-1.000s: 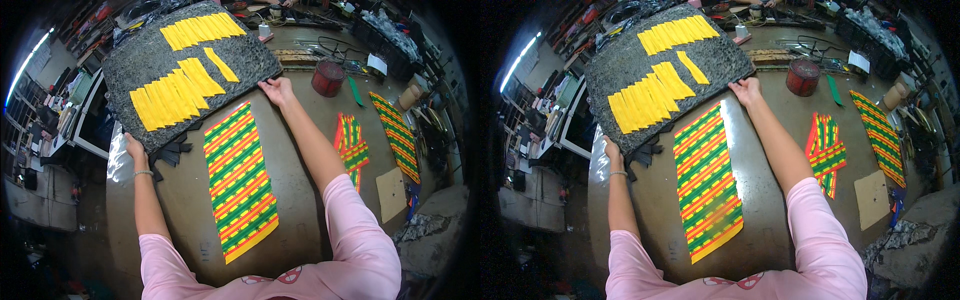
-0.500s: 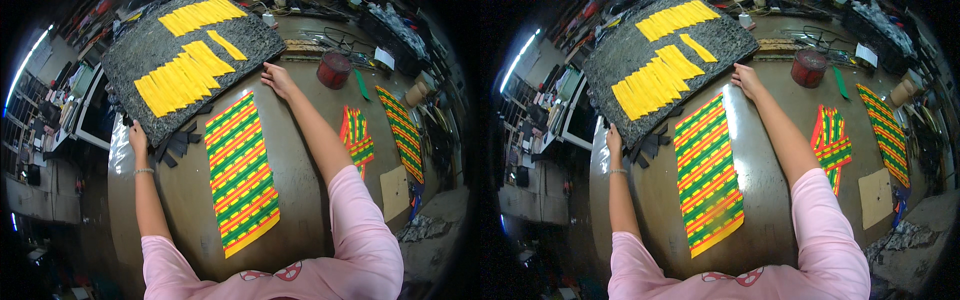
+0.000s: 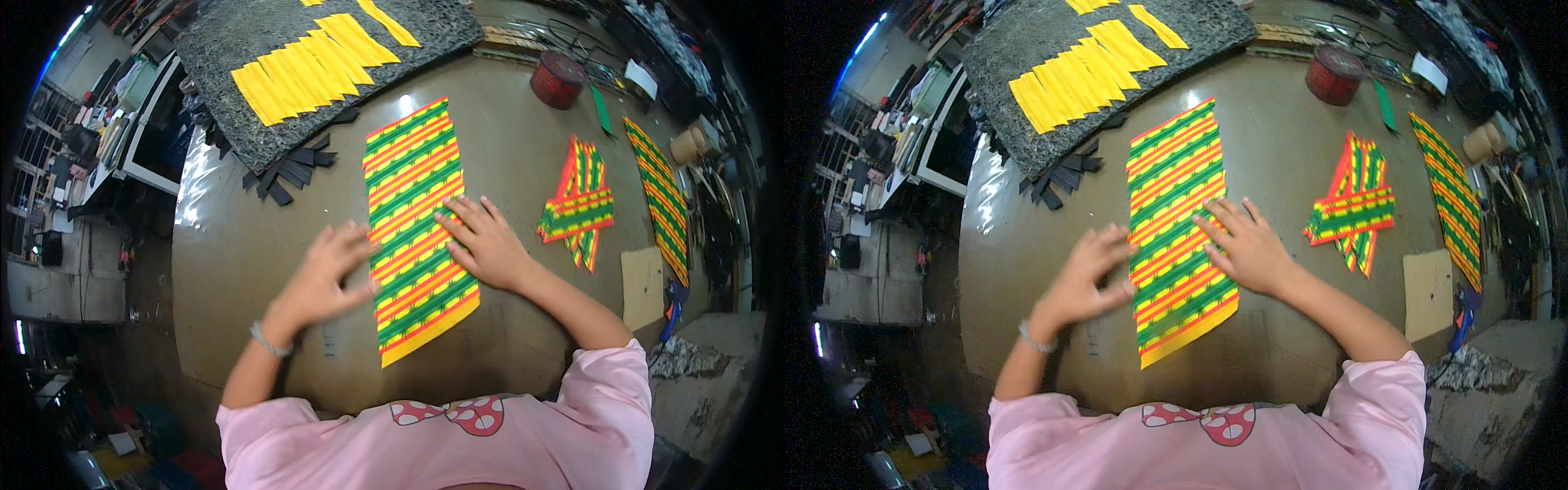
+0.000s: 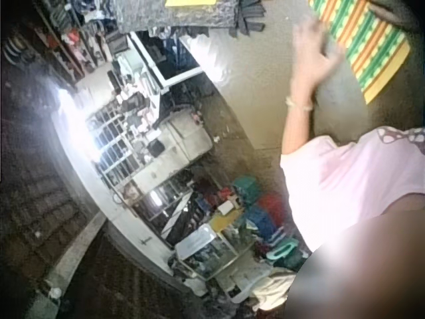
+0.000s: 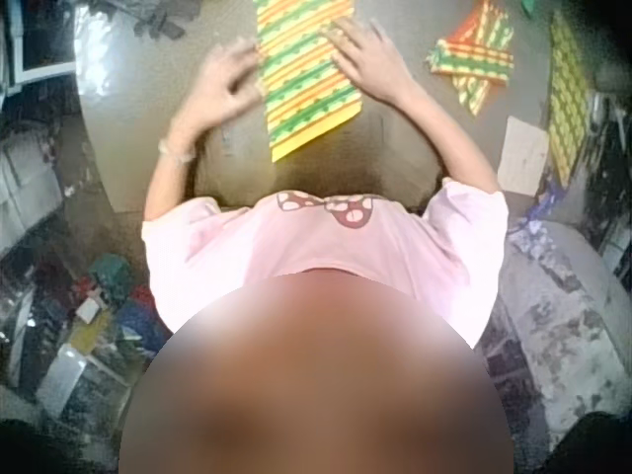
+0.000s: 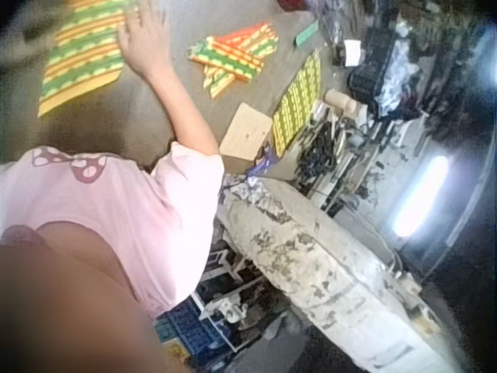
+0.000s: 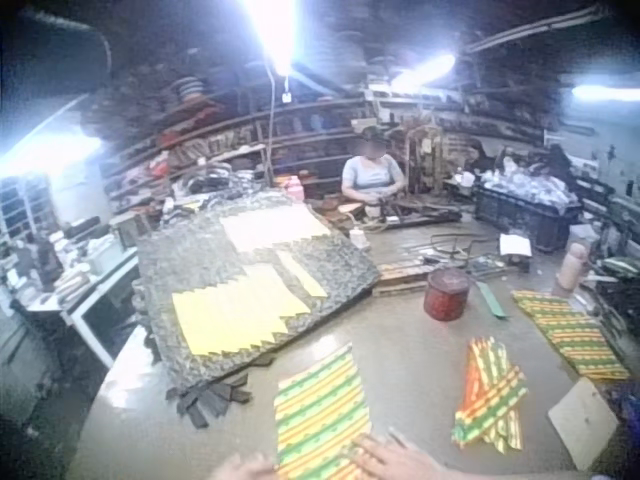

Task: The person repeatedly picks yellow paper strips and places them on top of patterned paper sheets on a table, pressing each strip into place. The person stacks the completed sheets together and continues adding more strips to new sheets throughout the clip.

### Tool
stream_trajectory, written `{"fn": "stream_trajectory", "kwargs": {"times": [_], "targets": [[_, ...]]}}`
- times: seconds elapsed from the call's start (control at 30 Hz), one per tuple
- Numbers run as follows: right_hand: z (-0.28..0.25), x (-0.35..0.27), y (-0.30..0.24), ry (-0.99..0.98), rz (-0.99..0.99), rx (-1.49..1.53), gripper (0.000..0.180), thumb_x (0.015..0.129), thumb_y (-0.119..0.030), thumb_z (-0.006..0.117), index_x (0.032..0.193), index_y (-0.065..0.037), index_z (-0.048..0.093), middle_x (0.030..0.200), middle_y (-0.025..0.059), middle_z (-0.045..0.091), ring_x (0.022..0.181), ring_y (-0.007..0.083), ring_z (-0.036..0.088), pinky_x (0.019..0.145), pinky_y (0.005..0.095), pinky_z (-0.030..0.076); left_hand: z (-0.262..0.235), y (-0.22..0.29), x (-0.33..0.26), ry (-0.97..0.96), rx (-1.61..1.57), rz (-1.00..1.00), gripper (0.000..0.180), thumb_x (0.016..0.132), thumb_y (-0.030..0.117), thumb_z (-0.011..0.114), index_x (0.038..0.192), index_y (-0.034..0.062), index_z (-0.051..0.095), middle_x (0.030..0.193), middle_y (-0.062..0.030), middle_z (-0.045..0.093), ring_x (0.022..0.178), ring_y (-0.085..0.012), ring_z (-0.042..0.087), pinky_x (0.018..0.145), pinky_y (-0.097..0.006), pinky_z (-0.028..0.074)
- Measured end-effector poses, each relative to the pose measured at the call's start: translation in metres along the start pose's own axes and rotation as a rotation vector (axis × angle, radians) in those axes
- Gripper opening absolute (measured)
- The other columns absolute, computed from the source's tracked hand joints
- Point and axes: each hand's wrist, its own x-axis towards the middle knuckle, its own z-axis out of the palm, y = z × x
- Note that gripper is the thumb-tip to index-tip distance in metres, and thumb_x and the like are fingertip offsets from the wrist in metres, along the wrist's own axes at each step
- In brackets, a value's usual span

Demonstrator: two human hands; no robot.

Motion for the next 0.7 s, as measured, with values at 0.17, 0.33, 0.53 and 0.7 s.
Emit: {"fn": "stream_trajectory", "kwargs": {"times": [0.17, 0.33, 0.53, 0.7], "targets": [[-0.022, -0.027, 0.001, 0.194, 0.081, 0.083, 0.041, 0.103, -0.024, 0.052, 0.141, -0.006, 0.053, 0.151, 0.0186, 0.045, 0.14, 0.039, 0.043, 0.117, 0.05, 0.033, 0.044, 0.042, 0.0, -0.028, 0.225, -0.037, 0.085, 0.082, 0.062, 0.07, 0.151, 0.0167, 0.047, 0.164, -0.0195, 0.025, 0.152, -0.0448, 0.017, 0.121, -0.062, 0.013], [-0.065, -0.102, 0.016, 0.281, 0.211, 0.12, 0.031, 0.088, -0.001, 0.065, 0.119, -0.004, 0.068, 0.125, 0.0156, 0.064, 0.119, 0.0338, 0.059, 0.104, 0.0419, 0.046, 0.049, 0.041, -0.002, 0.04, 0.123, -0.038, 0.068, 0.086, 0.048, 0.068, 0.146, 0.02, 0.053, 0.164, -0.0149, 0.028, 0.152, -0.0438, 0.018, 0.121, -0.061, 0.014], [-0.091, -0.123, 0.121, 0.224, 0.285, 0.029, 0.029, 0.091, -0.013, 0.069, 0.119, -0.005, 0.069, 0.12, 0.0115, 0.066, 0.113, 0.029, 0.059, 0.101, 0.0404, 0.045, 0.057, 0.073, -0.009, 0.168, 0.123, -0.012, 0.041, 0.087, 0.01, 0.063, 0.128, 0.0156, 0.068, 0.153, -0.0134, 0.047, 0.149, -0.0394, 0.03, 0.122, -0.059, 0.016], [-0.097, -0.113, 0.127, 0.063, 0.171, -0.047, 0.03, 0.088, -0.015, 0.073, 0.116, -0.005, 0.069, 0.116, 0.0102, 0.064, 0.112, 0.0283, 0.059, 0.1, 0.0406, 0.045, 0.072, 0.11, -0.035, 0.12, 0.086, 0.037, 0.037, 0.09, 0.02, 0.069, 0.126, 0.0146, 0.067, 0.147, -0.0154, 0.051, 0.143, -0.0407, 0.038, 0.119, -0.059, 0.025]]}}
